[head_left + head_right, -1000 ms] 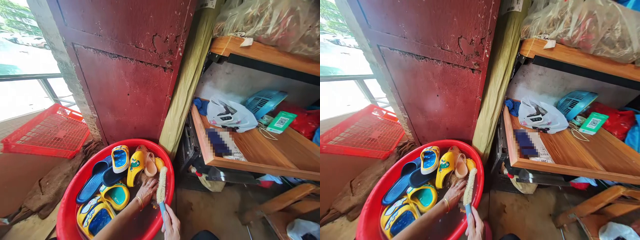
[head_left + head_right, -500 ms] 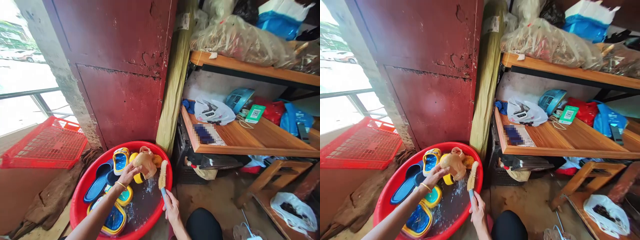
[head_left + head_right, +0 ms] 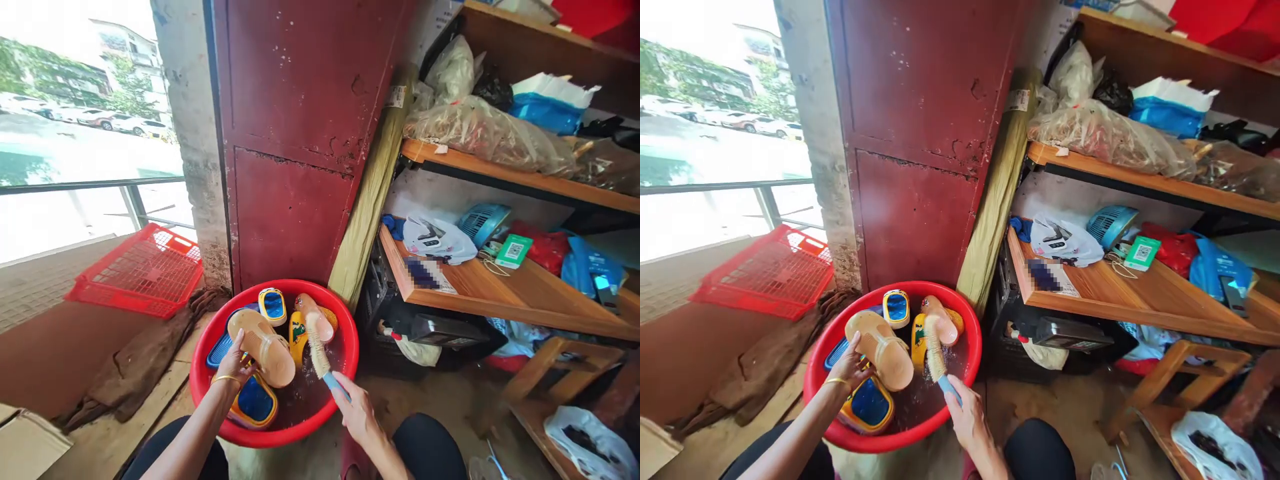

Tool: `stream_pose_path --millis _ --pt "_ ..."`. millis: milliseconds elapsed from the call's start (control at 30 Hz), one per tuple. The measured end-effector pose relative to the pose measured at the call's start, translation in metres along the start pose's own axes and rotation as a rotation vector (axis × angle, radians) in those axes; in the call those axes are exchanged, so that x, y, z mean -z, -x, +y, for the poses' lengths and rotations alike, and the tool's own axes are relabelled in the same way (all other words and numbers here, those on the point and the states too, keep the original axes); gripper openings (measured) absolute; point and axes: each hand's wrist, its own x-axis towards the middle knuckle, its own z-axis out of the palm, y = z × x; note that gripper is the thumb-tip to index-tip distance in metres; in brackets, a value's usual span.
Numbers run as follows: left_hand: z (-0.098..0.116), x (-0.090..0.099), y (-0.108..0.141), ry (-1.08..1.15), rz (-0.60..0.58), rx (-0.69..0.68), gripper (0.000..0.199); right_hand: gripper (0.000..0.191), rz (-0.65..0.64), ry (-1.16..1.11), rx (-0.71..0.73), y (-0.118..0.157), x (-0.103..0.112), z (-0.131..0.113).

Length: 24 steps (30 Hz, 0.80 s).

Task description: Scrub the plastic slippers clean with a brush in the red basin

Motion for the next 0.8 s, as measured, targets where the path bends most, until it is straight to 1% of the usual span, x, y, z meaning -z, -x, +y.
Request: stream_pose_path --millis 67,133,200,300,400,500,567,667,733,800 --pt "0.002 0.003 0.0 0.056 -0.023 0.014 0.039 0.043 -0.084 0.18 0.2 0.004 0.012 -0.015" --pt "0.006 0.004 0.0 0.087 -0.044 0.004 0.042 0.039 -0.159 0.361 0.348 0.006 0.018 -0.029" --pt "0.009 0.003 -0.002 0.085 -0.025 -0.017 0.043 0.04 -0.187 0.518 0.444 0.006 0.015 -0.041" --pt "0.009 0.0 -0.008 0.052 0.027 -0.041 0.045 0.044 -0.16 0.662 0.55 0.003 0.002 -0.055" --pt "0.011 -0.002 -0.019 0.099 0.06 -0.071 0.047 0.046 -0.15 0.713 0.623 0.002 -0.01 -0.055" --pt "0.018 -0.003 -0.03 0.196 0.105 -0.089 0.046 0.043 -0.205 0.707 0.68 0.003 -0.012 -0.042" --pt "0.019 -0.005 -0.034 0.199 0.104 -0.088 0.044 0.042 -0.24 0.694 0.679 0.003 -0.013 -0.035" --pt "0.008 -0.013 -0.028 0.063 0.026 -0.077 0.049 0.042 -0.219 0.638 0.574 -0.008 -0.024 -0.04" --pt "-0.006 -0.021 -0.02 -0.073 -0.049 -0.064 0.053 0.042 -0.172 0.535 0.484 -0.026 -0.037 -0.049" --pt "-0.02 -0.028 -0.012 -0.176 -0.12 -0.076 0.055 0.041 -0.119 0.361 0.398 -0.051 -0.05 -0.056"
